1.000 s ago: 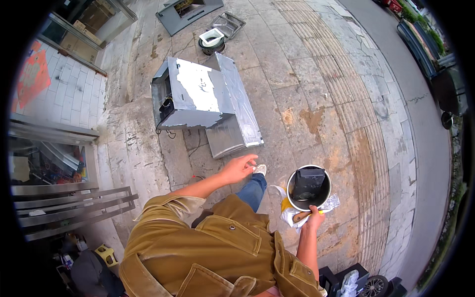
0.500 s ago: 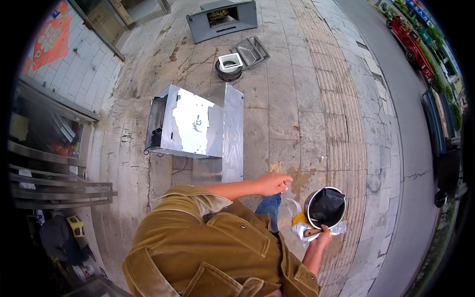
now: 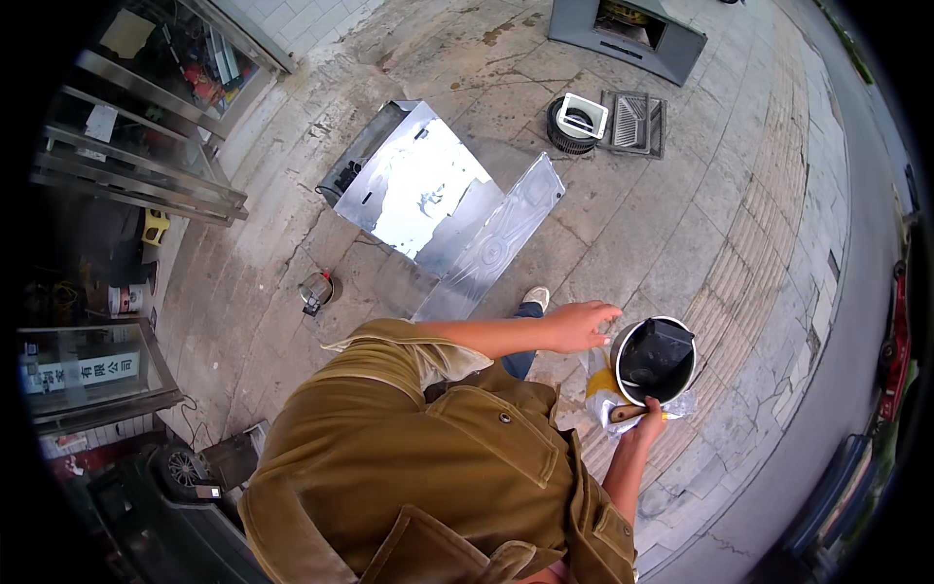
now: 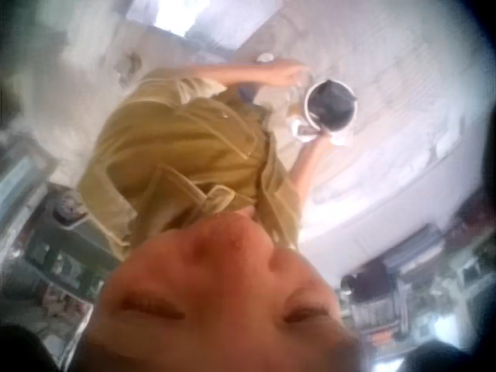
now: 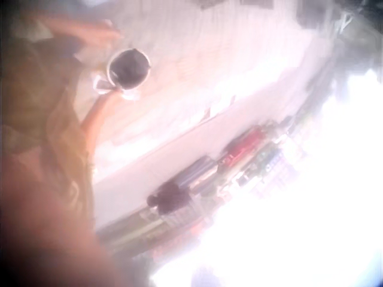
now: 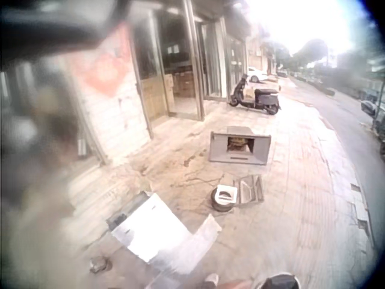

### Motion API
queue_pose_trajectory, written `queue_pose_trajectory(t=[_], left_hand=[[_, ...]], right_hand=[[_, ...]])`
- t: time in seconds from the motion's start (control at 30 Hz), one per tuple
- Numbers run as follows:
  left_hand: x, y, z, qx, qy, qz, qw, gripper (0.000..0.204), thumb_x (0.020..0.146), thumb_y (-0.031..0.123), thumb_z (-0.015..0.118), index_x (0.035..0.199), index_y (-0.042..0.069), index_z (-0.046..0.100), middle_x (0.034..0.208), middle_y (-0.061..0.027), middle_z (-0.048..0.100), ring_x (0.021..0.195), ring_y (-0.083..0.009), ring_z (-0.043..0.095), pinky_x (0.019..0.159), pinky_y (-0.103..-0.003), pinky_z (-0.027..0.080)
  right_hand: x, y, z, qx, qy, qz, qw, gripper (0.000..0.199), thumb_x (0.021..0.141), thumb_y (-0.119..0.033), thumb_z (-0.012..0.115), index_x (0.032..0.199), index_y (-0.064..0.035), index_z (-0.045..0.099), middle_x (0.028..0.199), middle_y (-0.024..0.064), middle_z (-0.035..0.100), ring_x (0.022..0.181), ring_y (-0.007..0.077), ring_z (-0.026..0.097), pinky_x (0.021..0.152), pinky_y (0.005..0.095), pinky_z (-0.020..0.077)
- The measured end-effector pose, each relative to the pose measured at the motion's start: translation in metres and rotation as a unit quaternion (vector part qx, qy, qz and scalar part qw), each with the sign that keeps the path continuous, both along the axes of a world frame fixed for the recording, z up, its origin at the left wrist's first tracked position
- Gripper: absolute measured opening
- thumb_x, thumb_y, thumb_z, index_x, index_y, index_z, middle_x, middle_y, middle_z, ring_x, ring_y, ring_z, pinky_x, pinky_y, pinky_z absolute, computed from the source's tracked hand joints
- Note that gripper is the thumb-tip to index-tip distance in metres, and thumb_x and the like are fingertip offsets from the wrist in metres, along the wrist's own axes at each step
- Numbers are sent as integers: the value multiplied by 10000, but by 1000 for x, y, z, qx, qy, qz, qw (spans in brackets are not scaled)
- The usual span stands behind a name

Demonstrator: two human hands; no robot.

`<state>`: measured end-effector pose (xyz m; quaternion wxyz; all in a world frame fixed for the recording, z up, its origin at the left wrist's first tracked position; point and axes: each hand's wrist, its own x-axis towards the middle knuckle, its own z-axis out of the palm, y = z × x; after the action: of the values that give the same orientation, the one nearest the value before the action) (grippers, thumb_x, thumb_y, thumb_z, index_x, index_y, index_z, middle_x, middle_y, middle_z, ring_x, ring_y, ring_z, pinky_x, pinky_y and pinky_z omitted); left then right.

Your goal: The person retrieves a yellow adhesive strip and a scraper tool from a cluttered workshop. They carry two metal buckets and the adhesive outside, then kneel to apply the adhesive to the edges of a large metal appliance casing using the scraper. The person works on sealing the seams of the casing while holding the adhesive roll.

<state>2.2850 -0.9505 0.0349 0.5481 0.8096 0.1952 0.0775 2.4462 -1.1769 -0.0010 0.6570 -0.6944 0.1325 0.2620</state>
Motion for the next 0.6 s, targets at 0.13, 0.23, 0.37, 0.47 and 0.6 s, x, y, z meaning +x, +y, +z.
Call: queue_pose_trajectory(t=[0.13,0.23,0.37,0.47,0.6], left_hand=[[72,61,-3,13,3,42,999,578,840,233,606,1342,81,362,1215,-171,487,945,-249,613,825,-363,478],[120,105,0,30,5,59,998,607,834,256,620,1349,82,350,1265,-170,455,976,-258,604,827,-368,481],[195,164,19,47,5,71,996,639,822,286,646,1343,60,354,1263,-165,463,945,-243,615,819,-360,483],[256,194,27,7,32,68,997,672,813,302,660,1347,43,346,1267,-173,459,947,-235,613,819,-354,481],[347,229,-4,65,15,103,992,738,782,326,694,1350,23,335,1243,-200,486,916,-243,621,815,-348,480]], right_hand=[[69,75,5,14,8,43,999,178,785,-58,557,927,44,585,830,88,581,714,192,563,640,329,456],[100,136,46,-43,13,82,996,194,799,-75,573,955,39,583,857,82,581,754,196,569,675,325,458],[180,191,48,-36,-9,91,995,238,731,-5,573,967,30,580,885,80,602,779,192,586,724,314,464],[243,220,42,11,-13,89,996,275,704,23,582,979,18,581,914,93,615,801,197,598,740,312,466],[332,265,31,27,-8,106,994,321,682,60,587,1001,23,570,919,88,614,828,202,598,749,314,467]])
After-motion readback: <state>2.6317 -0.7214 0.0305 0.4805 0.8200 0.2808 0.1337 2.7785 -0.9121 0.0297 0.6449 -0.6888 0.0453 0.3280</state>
